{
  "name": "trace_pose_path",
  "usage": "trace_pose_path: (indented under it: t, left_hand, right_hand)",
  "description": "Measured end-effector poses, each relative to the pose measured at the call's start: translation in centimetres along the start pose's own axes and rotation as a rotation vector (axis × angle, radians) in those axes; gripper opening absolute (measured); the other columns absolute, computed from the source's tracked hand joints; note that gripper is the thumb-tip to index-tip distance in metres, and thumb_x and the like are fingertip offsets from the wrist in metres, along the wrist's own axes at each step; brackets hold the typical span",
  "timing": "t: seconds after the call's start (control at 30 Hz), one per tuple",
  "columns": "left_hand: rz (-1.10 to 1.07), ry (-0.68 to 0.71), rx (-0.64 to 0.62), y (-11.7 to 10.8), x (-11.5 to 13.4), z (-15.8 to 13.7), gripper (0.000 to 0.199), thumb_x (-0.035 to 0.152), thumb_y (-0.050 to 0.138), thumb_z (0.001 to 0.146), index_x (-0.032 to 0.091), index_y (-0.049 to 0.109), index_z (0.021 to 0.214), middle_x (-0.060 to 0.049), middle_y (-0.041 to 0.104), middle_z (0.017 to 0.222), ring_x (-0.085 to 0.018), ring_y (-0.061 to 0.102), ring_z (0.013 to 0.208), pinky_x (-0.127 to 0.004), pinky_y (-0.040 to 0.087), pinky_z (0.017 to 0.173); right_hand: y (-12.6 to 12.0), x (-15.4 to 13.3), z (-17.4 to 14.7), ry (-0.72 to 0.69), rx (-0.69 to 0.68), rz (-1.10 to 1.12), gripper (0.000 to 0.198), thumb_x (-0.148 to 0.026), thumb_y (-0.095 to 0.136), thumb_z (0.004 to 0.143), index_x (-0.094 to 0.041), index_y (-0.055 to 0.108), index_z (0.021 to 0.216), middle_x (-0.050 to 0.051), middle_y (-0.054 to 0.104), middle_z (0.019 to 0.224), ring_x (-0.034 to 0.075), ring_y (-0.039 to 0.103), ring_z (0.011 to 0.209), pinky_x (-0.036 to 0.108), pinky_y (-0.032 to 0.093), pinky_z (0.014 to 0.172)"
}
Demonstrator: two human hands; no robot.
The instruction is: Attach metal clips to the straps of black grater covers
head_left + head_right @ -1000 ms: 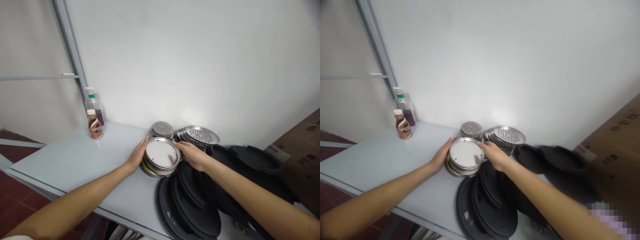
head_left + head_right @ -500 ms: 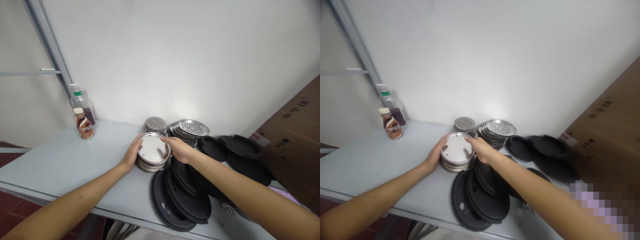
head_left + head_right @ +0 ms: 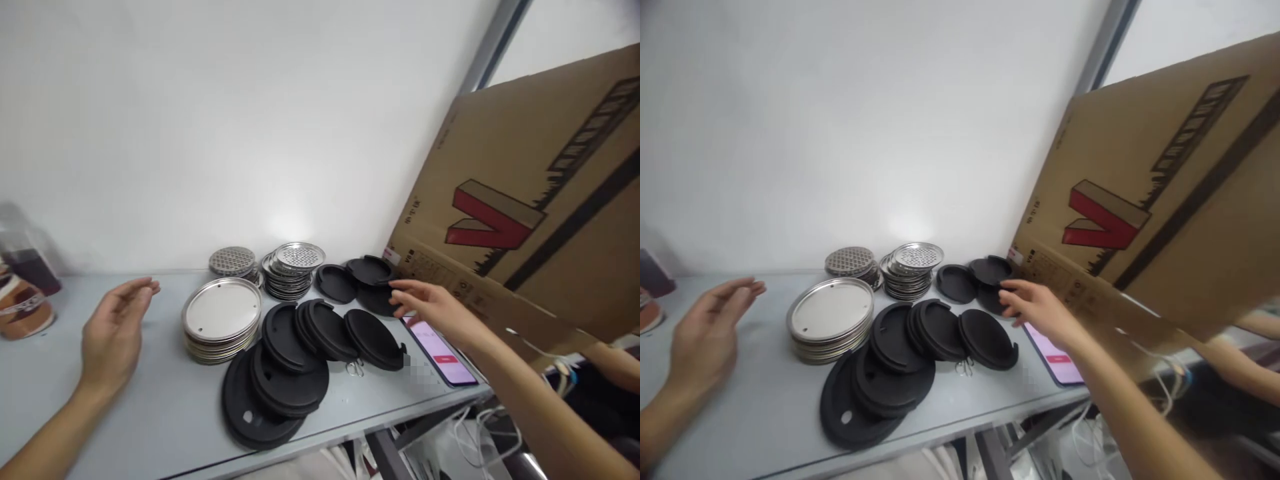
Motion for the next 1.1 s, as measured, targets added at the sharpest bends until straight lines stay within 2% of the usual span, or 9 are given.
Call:
trace_pose_path:
  t: [0.1, 0.23, 0.33, 0.47, 0.6, 0.73, 0.83, 1.0, 1.1]
  left_hand:
    - [0.079, -0.051, 0.007, 0.8, 3.5, -2.5, 0.021, 0.055, 0.063, 0.082, 0.04, 0.065, 0.096, 0.012, 0.068, 0.106, -0.025, 0.061, 0.115, -0.047, 0.041, 0.111]
    - [0.192, 0.019, -0.087, 2.8, 6.3, -4.9, 0.02, 0.058, 0.059, 0.081, 0.04, 0.066, 0.086, 0.01, 0.068, 0.103, -0.033, 0.059, 0.117, -0.052, 0.036, 0.113]
    - [0.167, 0.031, -0.163, 3.8, 5.9, -5.2, 0.022, 0.057, 0.06, 0.08, 0.038, 0.066, 0.089, 0.006, 0.07, 0.101, -0.035, 0.062, 0.11, -0.053, 0.041, 0.108]
    - [0.139, 0.103, -0.22, 4.6, 6.2, -4.9, 0.027, 0.053, 0.065, 0.08, 0.03, 0.067, 0.093, 0.0, 0.072, 0.102, -0.032, 0.063, 0.108, -0.046, 0.044, 0.105]
    - [0.126, 0.282, -0.234, 5.5, 9.4, -4.2, 0.018, 0.045, 0.064, 0.083, 0.03, 0.068, 0.091, 0.001, 0.071, 0.103, -0.027, 0.061, 0.113, -0.037, 0.043, 0.105]
    - [0.073, 0.471, -0.31, 7.7, 14.5, -3.1, 0.014, 0.037, 0.064, 0.086, 0.03, 0.069, 0.097, 0.0, 0.07, 0.103, -0.023, 0.064, 0.103, -0.034, 0.047, 0.099]
    - [-0.067, 0.434, -0.439, 9.8, 17.3, -2.0, 0.03, 0.037, 0.071, 0.08, 0.03, 0.069, 0.109, -0.003, 0.067, 0.116, -0.027, 0.062, 0.111, -0.039, 0.046, 0.102]
    - [-0.328, 0.0, -0.903, 12.8, 17.2, -1.7, 0.065, 0.033, 0.079, 0.072, 0.034, 0.057, 0.133, -0.006, 0.064, 0.129, -0.034, 0.061, 0.116, -0.047, 0.053, 0.095]
    - [-0.389, -0.061, -0.838, 11.4, 15.8, -1.5, 0.054, 0.034, 0.077, 0.075, 0.029, 0.063, 0.126, -0.006, 0.068, 0.125, -0.034, 0.063, 0.114, -0.047, 0.054, 0.094]
  right_hand:
    - [-1.0, 4.8, -2.9, 0.028, 0.012, -0.241, 0.053, -0.045, 0.067, 0.079, -0.016, 0.063, 0.124, 0.013, 0.071, 0.1, 0.023, 0.068, 0.068, 0.034, 0.055, 0.052]
    - [2.3, 7.5, -6.4, -0.183, -0.089, -0.377, 0.055, -0.029, 0.074, 0.069, -0.027, 0.065, 0.123, 0.01, 0.059, 0.129, 0.025, 0.066, 0.098, 0.039, 0.055, 0.087]
    - [3.6, 8.6, -7.5, -0.296, 0.107, -0.49, 0.034, -0.02, 0.068, 0.072, -0.025, 0.07, 0.106, 0.013, 0.058, 0.13, 0.033, 0.057, 0.118, 0.051, 0.046, 0.1]
    - [3.3, 7.7, -7.3, -0.49, 0.249, -0.473, 0.02, -0.024, 0.059, 0.084, -0.024, 0.065, 0.102, 0.012, 0.065, 0.118, 0.031, 0.06, 0.112, 0.051, 0.048, 0.098]
    - [-0.6, 3.1, -5.8, -0.438, 0.318, -0.399, 0.03, -0.031, 0.059, 0.087, -0.023, 0.056, 0.116, 0.01, 0.068, 0.108, 0.028, 0.065, 0.097, 0.042, 0.052, 0.086]
    - [-2.5, -6.1, -3.9, -0.516, 0.299, -0.204, 0.027, -0.031, 0.063, 0.083, -0.022, 0.06, 0.108, 0.007, 0.069, 0.096, 0.025, 0.065, 0.086, 0.035, 0.052, 0.078]
    - [0.8, -12.9, -1.8, -0.539, -0.049, 0.019, 0.037, -0.034, 0.069, 0.079, -0.02, 0.066, 0.114, 0.008, 0.071, 0.106, 0.027, 0.066, 0.095, 0.038, 0.054, 0.083]
    - [9.6, -19.3, -0.3, -0.504, -0.575, 0.151, 0.045, -0.032, 0.072, 0.076, -0.02, 0.068, 0.118, 0.005, 0.074, 0.105, 0.025, 0.069, 0.095, 0.039, 0.056, 0.085]
    - [12.3, -20.4, 0.0, -0.632, -0.402, 0.144, 0.045, -0.035, 0.072, 0.078, -0.022, 0.067, 0.122, 0.006, 0.071, 0.111, 0.024, 0.066, 0.101, 0.039, 0.052, 0.092]
Point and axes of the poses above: each hand's wrist, its own z-axis towards the middle knuckle, its own y-axis out of the palm, x = y × z, the point moved 7 cm from there along z, towards the middle knuckle
